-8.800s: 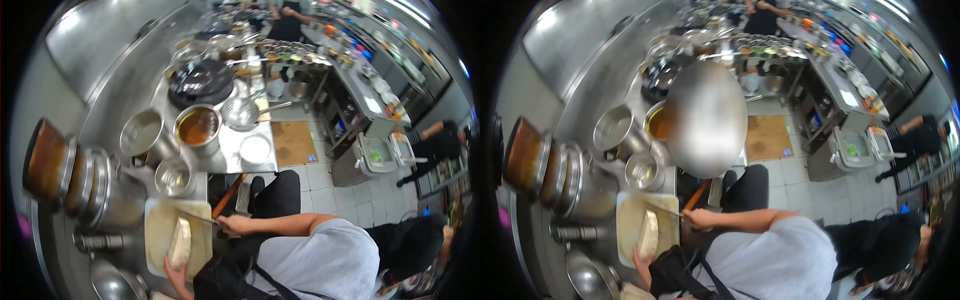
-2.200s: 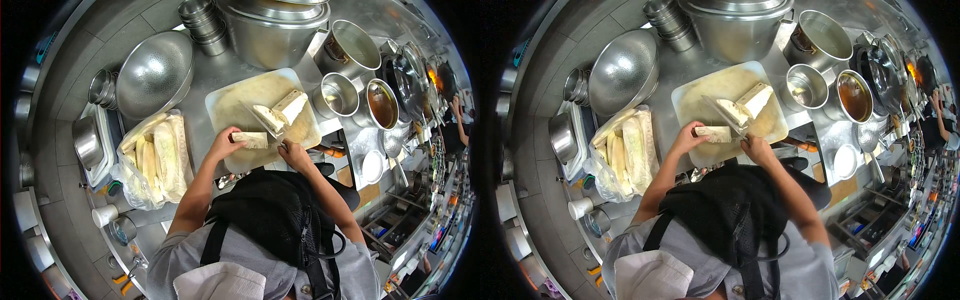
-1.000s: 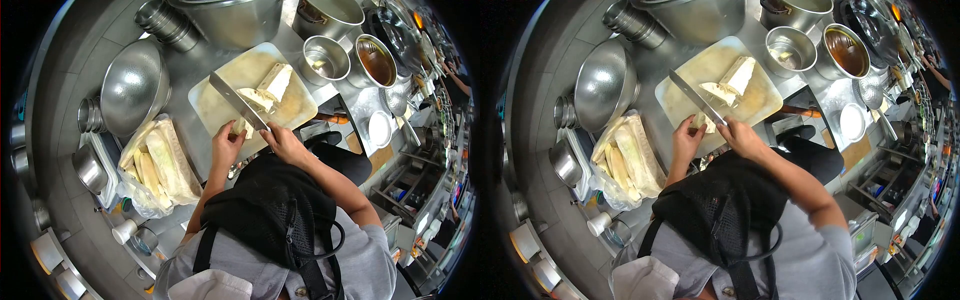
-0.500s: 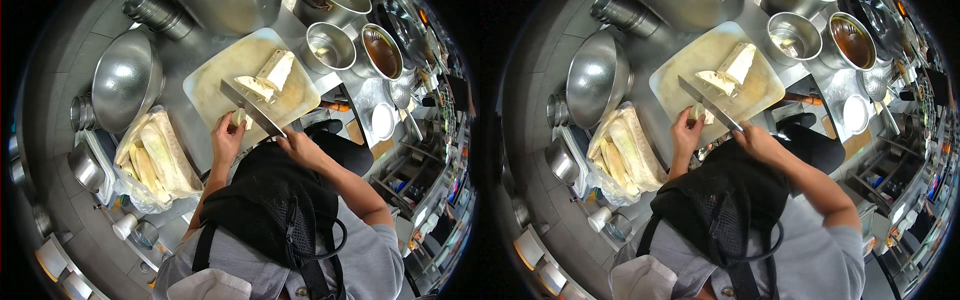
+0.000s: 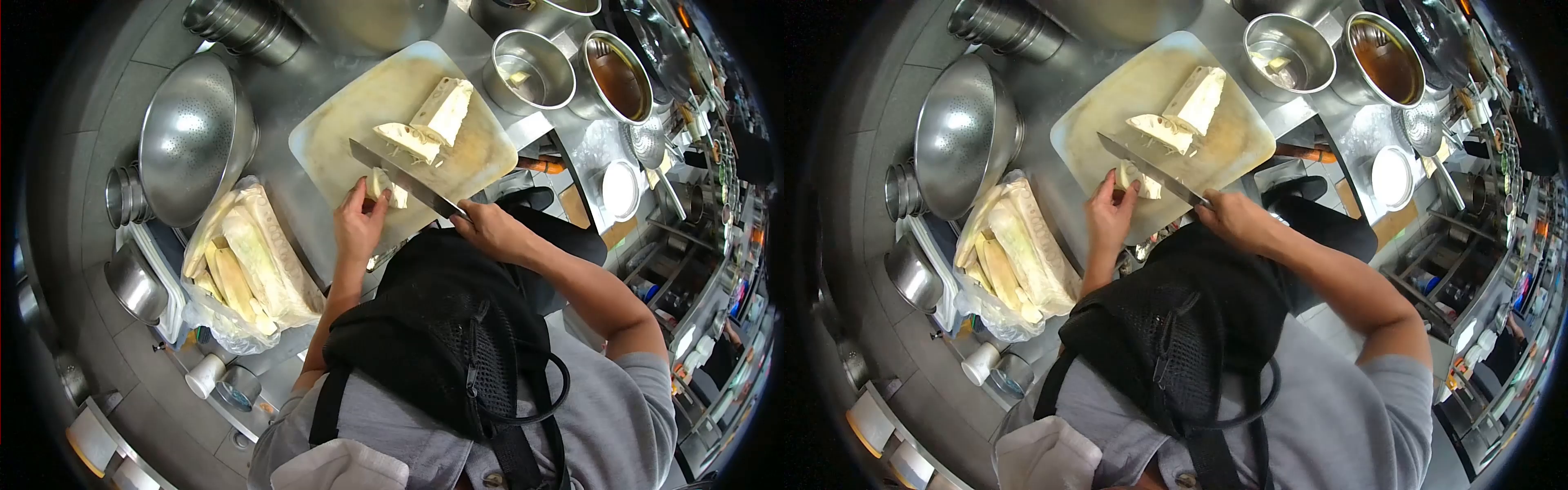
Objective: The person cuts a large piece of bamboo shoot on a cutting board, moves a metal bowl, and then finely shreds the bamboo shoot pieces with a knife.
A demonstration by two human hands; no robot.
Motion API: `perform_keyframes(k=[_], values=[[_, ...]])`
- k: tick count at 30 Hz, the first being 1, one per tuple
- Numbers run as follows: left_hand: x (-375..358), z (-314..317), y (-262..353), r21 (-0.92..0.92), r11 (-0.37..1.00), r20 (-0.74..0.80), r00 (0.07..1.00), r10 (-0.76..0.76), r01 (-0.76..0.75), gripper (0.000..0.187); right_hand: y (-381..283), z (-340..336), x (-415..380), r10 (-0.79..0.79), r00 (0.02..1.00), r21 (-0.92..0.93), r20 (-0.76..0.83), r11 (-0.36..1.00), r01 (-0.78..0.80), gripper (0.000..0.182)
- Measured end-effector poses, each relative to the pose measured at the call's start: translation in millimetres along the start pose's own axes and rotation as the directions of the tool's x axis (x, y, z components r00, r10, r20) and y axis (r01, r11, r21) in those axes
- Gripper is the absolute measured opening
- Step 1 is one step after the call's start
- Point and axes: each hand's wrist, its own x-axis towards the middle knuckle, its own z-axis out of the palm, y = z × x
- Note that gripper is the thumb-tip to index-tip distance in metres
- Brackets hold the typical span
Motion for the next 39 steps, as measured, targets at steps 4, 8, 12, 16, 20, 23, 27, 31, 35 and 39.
perform_keyframes(k=[4,8,12,16,20,23,27,31,35,39], values=[[-9.2,9.7,7.6,-0.041,0.992,0.02,0.992,0.124,-0.123,0.039,-9.6,-16.1,-17.6,0.076,0.995,-0.081,0.058,0.994,-0.071,0.035],[-11.1,13.4,6.9,-0.048,0.996,0.002,0.997,0.08,-0.08,0.038,-13.1,-21.7,-11.1,0.034,0.996,-0.059,0.077,0.998,-0.03,0.038],[-8.5,10.9,0.9,-0.025,0.997,0.014,0.997,0.074,-0.074,0.039,-8.9,-14.0,5.9,0.014,0.999,-0.023,0.049,1.0,-0.012,0.038],[-4.9,11.8,-10.8,-0.041,0.994,0.005,0.995,0.099,-0.099,0.04,-2.7,-4.5,30.8,-0.04,0.998,-0.025,0.05,0.999,0.041,0.038],[-4.1,12.2,-6.4,-0.085,0.993,0.021,0.997,0.079,-0.077,0.04,0.1,0.6,41.4,-0.089,0.995,-0.052,0.044,0.995,0.091,0.039],[-4.6,12.5,-7.7,-0.068,0.995,0.029,0.997,0.074,-0.072,0.039,0.1,6.5,50.8,-0.073,0.997,-0.113,0.035,0.991,0.076,0.04],[-4.9,10.8,-0.5,-0.079,0.991,0.039,0.993,0.111,-0.108,0.036,7.9,32.1,79.9,-0.08,0.997,-0.142,-0.018,0.987,0.076,0.04],[-10.5,8.5,1.1,-0.05,0.997,0.093,0.993,0.07,-0.066,0.042,4.3,34.2,81.3,-0.061,0.998,-0.159,0.001,0.985,0.06,0.039],[-13.7,13.4,0.5,-0.073,0.995,0.025,0.997,0.067,-0.065,0.039,22.3,44.5,74.1,-0.148,0.987,-0.179,-0.057,0.974,0.135,0.037],[-11.8,8.5,-13.3,-0.16,0.987,-0.044,0.999,-0.001,-0.006,0.036,46.7,40.1,32.4,0.02,1.0,-0.208,-0.001,0.978,-0.02,0.034]])
